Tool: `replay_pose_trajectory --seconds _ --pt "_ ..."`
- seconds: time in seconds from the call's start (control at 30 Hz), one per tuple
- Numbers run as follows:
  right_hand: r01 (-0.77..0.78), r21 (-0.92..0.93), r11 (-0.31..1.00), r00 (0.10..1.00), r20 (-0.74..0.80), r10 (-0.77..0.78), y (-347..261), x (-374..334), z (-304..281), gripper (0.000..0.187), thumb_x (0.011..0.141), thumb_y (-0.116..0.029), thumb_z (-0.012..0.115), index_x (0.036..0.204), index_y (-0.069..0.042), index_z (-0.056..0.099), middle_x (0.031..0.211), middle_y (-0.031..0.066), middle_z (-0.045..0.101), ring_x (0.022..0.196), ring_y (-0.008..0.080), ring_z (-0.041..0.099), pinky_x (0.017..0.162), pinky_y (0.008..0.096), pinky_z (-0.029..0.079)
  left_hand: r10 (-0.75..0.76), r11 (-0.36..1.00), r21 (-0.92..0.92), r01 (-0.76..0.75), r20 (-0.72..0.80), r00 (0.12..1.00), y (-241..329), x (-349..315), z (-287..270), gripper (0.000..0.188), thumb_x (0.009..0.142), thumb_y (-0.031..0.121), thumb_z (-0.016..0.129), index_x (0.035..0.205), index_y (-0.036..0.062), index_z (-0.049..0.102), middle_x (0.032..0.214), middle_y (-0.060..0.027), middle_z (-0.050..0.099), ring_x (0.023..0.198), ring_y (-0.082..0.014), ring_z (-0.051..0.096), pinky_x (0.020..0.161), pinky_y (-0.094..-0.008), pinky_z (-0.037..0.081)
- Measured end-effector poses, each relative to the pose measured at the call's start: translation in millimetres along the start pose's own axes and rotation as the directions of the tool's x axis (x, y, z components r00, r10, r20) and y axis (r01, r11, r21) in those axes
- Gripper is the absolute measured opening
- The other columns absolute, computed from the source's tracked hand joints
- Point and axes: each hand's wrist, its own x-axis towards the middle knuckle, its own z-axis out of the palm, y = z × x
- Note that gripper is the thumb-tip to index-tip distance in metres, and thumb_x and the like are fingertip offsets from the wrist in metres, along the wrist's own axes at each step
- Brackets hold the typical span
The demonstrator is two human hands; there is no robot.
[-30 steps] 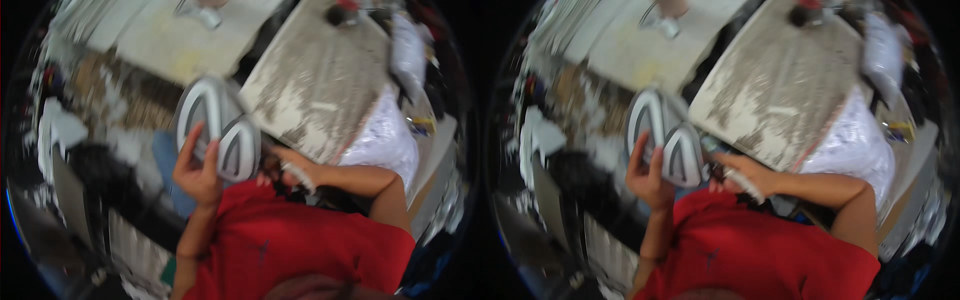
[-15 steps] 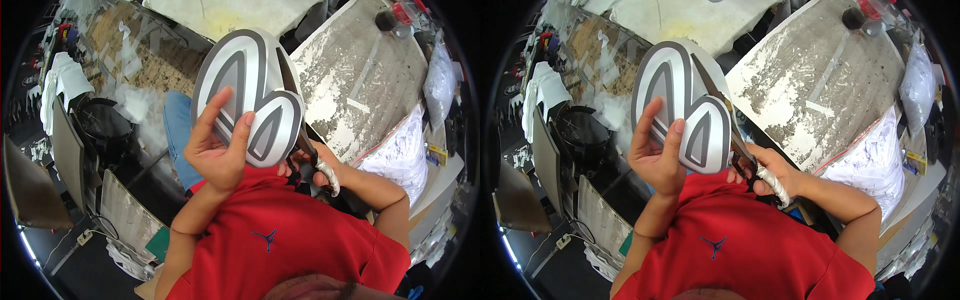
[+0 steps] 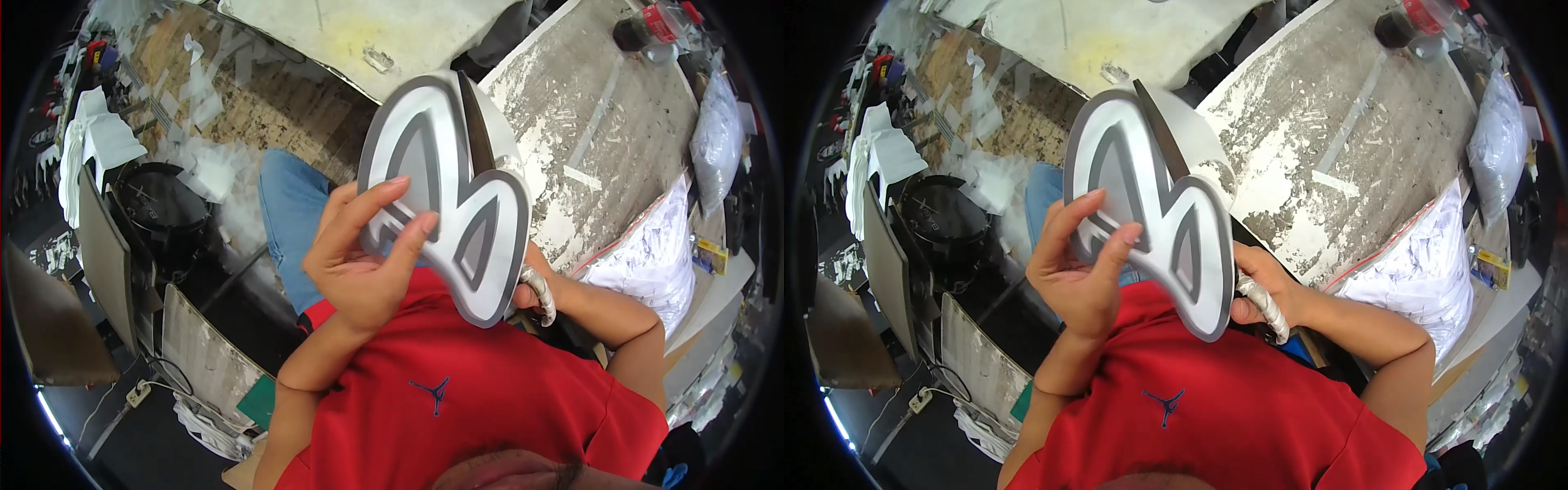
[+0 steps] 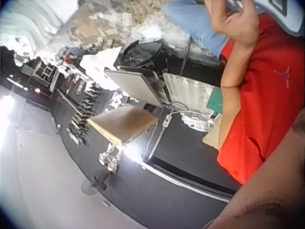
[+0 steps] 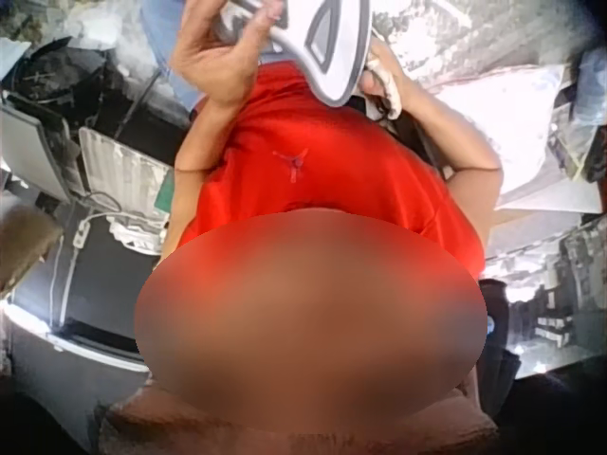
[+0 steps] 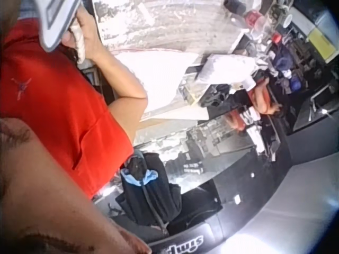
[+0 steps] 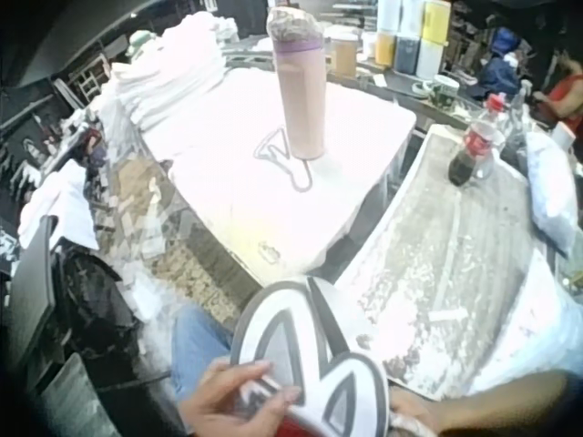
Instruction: The person cuts out a large white and silver graphic logo from a sheet using a pair of shears, following the curved edges of the design by hand.
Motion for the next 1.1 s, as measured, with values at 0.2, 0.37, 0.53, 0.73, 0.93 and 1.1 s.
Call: replay_pose_trajectory --seconds 0.2,0.37,0.53,0.73,0.93,1.1 --pt "-0.396 0.217 0.892 0.918 0.129 0.376 31 -16 -23 0.058 0.083 -0.033 0.078 0.125 0.001 0.056 0.110 0.0079 0.066 0.099 0.0149 0.062 0.089 0.0309 0.050 -0.182 0.981 0.022 0.191 0.417 0.890 20 22 -14 0.037 0.072 -0.010 0.078 0.107 -0.0012 0.073 0.099 -0.0096 0.069 0.085 -0.0119 0.064 0.074 -0.0233 0.050" --pt "-0.369 0.270 0.889 0.929 0.114 0.351 25 -11 -22 0.059 0.082 -0.034 0.077 0.125 0.002 0.058 0.120 0.0119 0.066 0.109 0.0195 0.063 0.093 0.0319 0.049 -0.161 0.975 0.201 0.090 0.372 0.914 36 31 -16 0.041 0.070 -0.007 0.079 0.110 -0.0033 0.072 0.097 -0.0097 0.072 0.089 -0.0112 0.063 0.081 -0.0228 0.048" --pt "-0.196 0.048 0.979 0.979 0.073 0.192 30 -16 -23 0.066 0.079 -0.044 0.078 0.121 0.003 0.058 0.117 0.0140 0.067 0.104 0.0207 0.065 0.089 0.0326 0.050 0.002 0.981 0.178 -0.073 0.369 0.930 33 32 -18 0.039 0.075 -0.009 0.075 0.113 -0.0004 0.072 0.099 -0.0130 0.071 0.084 -0.0135 0.066 0.074 -0.0237 0.051" --pt "-0.149 -0.061 0.987 0.971 0.180 0.157 29 -11 -24 0.055 0.083 -0.042 0.074 0.112 0.003 0.061 0.100 0.0130 0.071 0.085 0.0226 0.070 0.076 0.0318 0.054 0.068 0.924 0.328 -0.197 0.365 0.928 45 29 -16 0.039 0.071 -0.006 0.077 0.109 -0.0031 0.072 0.100 -0.0124 0.072 0.090 -0.0155 0.067 0.086 -0.0251 0.049" --pt "-0.255 -0.038 0.966 0.956 0.139 0.258 11 -6 -16 0.051 0.085 -0.043 0.072 0.109 0.001 0.063 0.094 0.0118 0.072 0.085 0.0224 0.071 0.076 0.0327 0.055 0.111 0.908 0.343 -0.240 0.355 0.928 45 23 -14 0.041 0.071 -0.010 0.076 0.111 -0.0017 0.072 0.105 -0.0141 0.069 0.095 -0.0196 0.066 0.087 -0.0274 0.050" --pt "-0.216 0.004 0.976 0.956 0.206 0.210 24 -10 -26 0.052 0.088 -0.050 0.064 0.107 -0.001 0.066 0.096 0.0110 0.072 0.088 0.0244 0.070 0.079 0.0333 0.054 0.103 0.918 0.326 -0.226 0.354 0.930 46 22 -14 0.044 0.071 -0.013 0.074 0.114 -0.0018 0.071 0.109 -0.0157 0.067 0.098 -0.0219 0.065 0.087 -0.0289 0.050"
